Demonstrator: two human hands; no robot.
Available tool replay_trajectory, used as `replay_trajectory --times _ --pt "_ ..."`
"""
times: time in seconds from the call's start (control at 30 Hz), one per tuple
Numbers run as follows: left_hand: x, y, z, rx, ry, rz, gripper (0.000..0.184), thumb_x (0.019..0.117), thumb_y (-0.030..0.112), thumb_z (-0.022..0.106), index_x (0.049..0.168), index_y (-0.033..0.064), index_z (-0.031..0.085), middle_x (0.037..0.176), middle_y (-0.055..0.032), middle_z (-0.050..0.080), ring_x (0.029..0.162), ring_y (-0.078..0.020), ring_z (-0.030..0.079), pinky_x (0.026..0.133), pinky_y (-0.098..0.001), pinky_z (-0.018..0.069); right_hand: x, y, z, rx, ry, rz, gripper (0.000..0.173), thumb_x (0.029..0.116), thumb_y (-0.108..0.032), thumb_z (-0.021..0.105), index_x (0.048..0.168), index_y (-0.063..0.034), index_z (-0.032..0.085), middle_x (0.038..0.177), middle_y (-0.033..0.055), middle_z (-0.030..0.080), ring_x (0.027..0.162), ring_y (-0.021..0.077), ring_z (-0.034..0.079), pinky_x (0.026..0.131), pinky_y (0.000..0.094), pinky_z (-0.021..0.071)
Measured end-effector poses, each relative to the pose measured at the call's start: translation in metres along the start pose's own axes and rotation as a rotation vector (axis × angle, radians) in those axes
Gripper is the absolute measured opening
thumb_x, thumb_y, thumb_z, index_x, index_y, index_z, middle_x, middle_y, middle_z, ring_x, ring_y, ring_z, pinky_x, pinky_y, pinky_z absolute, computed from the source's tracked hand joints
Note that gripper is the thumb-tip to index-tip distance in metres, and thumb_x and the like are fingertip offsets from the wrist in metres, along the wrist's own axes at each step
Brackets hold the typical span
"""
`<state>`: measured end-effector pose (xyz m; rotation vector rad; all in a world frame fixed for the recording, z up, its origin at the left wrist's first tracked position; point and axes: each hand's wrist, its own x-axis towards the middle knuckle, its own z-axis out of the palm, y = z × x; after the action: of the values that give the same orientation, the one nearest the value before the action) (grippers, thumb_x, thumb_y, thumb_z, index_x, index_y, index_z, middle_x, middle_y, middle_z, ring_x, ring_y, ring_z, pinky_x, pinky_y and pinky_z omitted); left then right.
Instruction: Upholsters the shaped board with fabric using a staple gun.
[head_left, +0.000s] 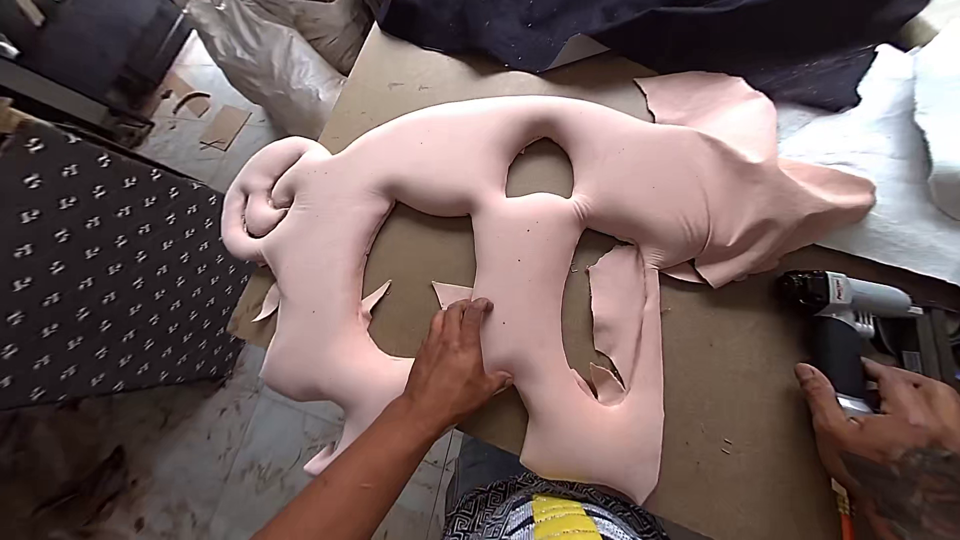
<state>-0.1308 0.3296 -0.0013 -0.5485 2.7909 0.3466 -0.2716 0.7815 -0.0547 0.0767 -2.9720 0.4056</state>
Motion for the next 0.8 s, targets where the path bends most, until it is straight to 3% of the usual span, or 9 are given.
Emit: replay_trajectory --times 0.27,0.43,0.63,0.73,0.8 --pt "-0.005 -0.002 0.012 0.088 0.141 0.102 0.1 0.0665 0.067 0.083 0.147 0.0181 0.049 0.141 -0.0071 0.056 0.122 -0.0274 0.057 0.096 -0.0431 0.0538 0.001 0.004 0.003 0.054 0.003 0.018 0.069 0.092 -0.062 0.059 0.123 -0.0013 0.07 0.123 0.0271 0.064 0.116 0.0446 0.06 0.099 0.0657 0.0398" --pt "-0.005 -0.001 0.016 0.087 0.174 0.086 0.098 0.0662 0.066 0.083 0.146 0.0193 0.051 0.141 -0.0048 0.057 0.12 -0.0255 0.058 0.095 -0.0427 0.0538 0.005 0.005 0.005 0.042 0.018 -0.014 0.065 0.0915 -0.061 0.064 0.119 -0.0027 0.072 0.118 0.0234 0.067 0.11 0.0388 0.063 0.097 0.059 0.0442" --pt "0.002 -0.011 -0.008 -0.292 -0.01 -0.066 0.088 0.0629 0.068 0.087 0.138 0.0311 0.059 0.127 0.0032 0.062 0.119 -0.0182 0.059 0.1 -0.0447 0.0538 0.012 0.023 0.002 -0.041 -0.075 -0.094 0.071 0.0882 -0.069 0.064 0.123 -0.0074 0.071 0.121 0.018 0.066 0.112 0.0321 0.062 0.096 0.0536 0.0452" --pt "0.011 0.002 -0.017 -0.195 -0.061 -0.132 0.093 0.0564 0.068 0.091 0.134 0.0299 0.058 0.12 -0.0023 0.061 0.112 -0.0242 0.06 0.087 -0.0477 0.0571 0.015 0.026 0.0 -0.085 -0.084 -0.127 0.068 0.0874 -0.071 0.064 0.121 -0.0115 0.073 0.118 0.0135 0.068 0.109 0.0275 0.063 0.093 0.0502 0.047" --pt "0.02 0.017 -0.028 -0.074 -0.132 -0.128 0.104 0.0554 0.064 0.093 0.143 0.0281 0.05 0.126 -0.0088 0.059 0.113 -0.0305 0.06 0.082 -0.0503 0.0571 0.016 0.027 0.002 -0.111 -0.056 -0.151 0.065 0.0876 -0.07 0.065 0.119 -0.0137 0.073 0.118 0.0103 0.068 0.108 0.0238 0.064 0.091 0.0466 0.048"
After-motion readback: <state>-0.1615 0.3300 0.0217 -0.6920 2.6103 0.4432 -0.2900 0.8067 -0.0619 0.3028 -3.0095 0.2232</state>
